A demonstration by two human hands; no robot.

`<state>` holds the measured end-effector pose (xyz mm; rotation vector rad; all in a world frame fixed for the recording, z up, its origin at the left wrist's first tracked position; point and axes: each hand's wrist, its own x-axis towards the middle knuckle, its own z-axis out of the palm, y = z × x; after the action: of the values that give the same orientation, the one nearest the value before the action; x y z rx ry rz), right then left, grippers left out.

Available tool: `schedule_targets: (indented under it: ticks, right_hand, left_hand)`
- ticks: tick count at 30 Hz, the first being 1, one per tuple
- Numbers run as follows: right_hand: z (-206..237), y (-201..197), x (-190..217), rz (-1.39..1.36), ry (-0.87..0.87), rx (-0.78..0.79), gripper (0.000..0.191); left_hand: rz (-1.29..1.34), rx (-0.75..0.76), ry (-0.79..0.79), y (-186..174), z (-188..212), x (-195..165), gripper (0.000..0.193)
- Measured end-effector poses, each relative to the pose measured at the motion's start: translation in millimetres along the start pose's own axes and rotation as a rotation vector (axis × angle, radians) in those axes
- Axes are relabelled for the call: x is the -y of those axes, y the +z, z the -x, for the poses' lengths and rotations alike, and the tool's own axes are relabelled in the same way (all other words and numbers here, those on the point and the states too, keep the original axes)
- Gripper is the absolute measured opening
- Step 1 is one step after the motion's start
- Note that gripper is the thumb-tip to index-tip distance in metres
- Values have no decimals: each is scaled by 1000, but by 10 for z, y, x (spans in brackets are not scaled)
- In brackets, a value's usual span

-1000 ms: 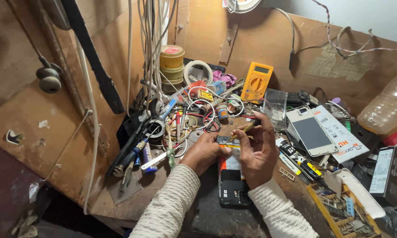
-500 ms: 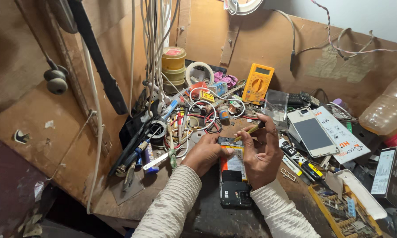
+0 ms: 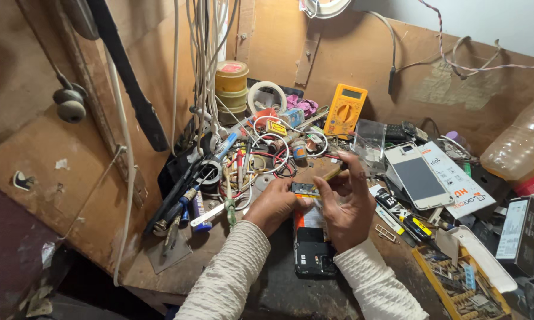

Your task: The person uses a small screwdriver to unscrew and remove screws from the back of a disassembled smartphone. They then lift the battery slightly to inspect the interior components.

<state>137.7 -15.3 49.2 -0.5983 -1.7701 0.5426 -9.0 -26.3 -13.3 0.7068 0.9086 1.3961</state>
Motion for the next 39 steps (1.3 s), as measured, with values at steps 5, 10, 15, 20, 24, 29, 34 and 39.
schedule_targets:
  ticks: [5,10,15,20,24,29,34,39]
  right_hand:
    - [-13,3,-79,26,15,27,63]
    - [-4,19,-136,-2,52,62,66]
    - [-5,-4,-142,-191,31,148,66]
    - [-21,-9,-151,-220,45,180,69]
    - [-50,27,-186,-173,38,120,72]
    - [-40,40,-222,-204,76,117,70]
    - [-1,41,-240,-213,48,145,68]
    - [-3,11,-227,-311,112,197,67]
  left_hand:
    - [8,44,39,-33,-33,32,32]
    - [-43,30,10,-25,-7,17,28]
    - [-37,18,-1,-10,7,3,27]
    - [-28,26,21,-26,8,9,31]
    - [-39,57,57,-10,3,-12,31]
    - [-66,16,18,4,41,-21,32]
    - [-70,55,36,-10,24,-4,33]
    - [-33,54,48,-21,8,28,32]
